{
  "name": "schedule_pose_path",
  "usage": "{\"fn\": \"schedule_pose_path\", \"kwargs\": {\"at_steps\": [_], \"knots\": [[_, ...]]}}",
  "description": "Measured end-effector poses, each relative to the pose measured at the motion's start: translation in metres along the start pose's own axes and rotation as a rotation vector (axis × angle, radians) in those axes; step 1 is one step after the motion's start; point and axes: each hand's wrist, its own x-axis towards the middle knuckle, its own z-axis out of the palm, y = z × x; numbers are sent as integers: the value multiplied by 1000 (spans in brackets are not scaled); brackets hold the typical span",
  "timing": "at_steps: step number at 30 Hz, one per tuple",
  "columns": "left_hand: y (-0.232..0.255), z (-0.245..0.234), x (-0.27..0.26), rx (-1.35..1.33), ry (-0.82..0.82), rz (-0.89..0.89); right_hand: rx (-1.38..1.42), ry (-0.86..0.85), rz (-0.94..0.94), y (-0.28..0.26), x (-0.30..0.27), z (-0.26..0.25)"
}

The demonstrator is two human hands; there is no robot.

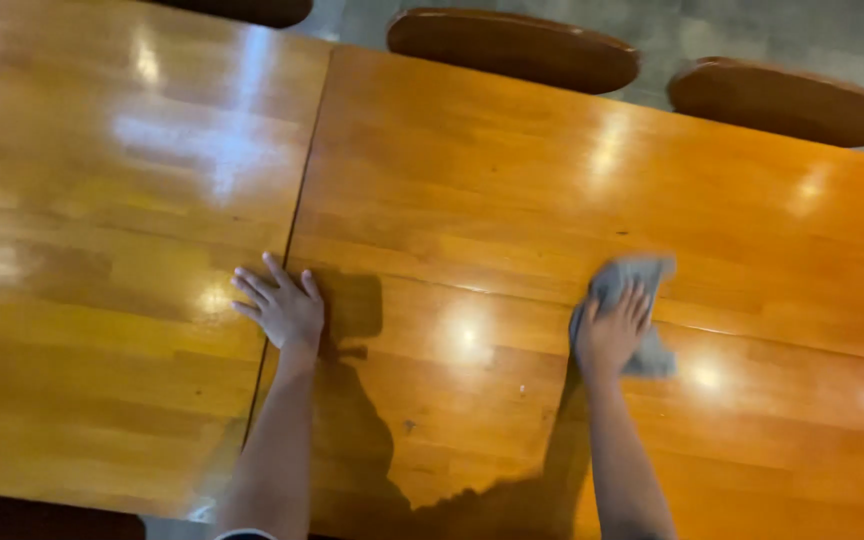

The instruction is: Wiping a large wooden dining table and chairs with a cloth.

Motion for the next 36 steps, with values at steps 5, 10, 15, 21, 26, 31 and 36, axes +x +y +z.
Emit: {"fn": "schedule_pose_path", "kwargs": {"at_steps": [5,10,15,21,26,31,36], "knots": [[78,30,-86,54,59,122,-7,-168,-153,-35,-186,-45],[134,28,-181,-78,87,189,128,-392,-436,-95,-190,-33],[146,21,-257,-130,-26,190,7,-301,-522,-18,-40,8],[184,14,-350,3,-13,313,10,32,-83,301,-20,-56],[196,0,-347,40,-35,270,-76,57,108,353,-157,-135],[201,-9,-346,26,-47,233,22,-63,-80,207,-220,-126],[197,3,-340,3,-40,207,267,-317,-633,36,-187,-101]]}}
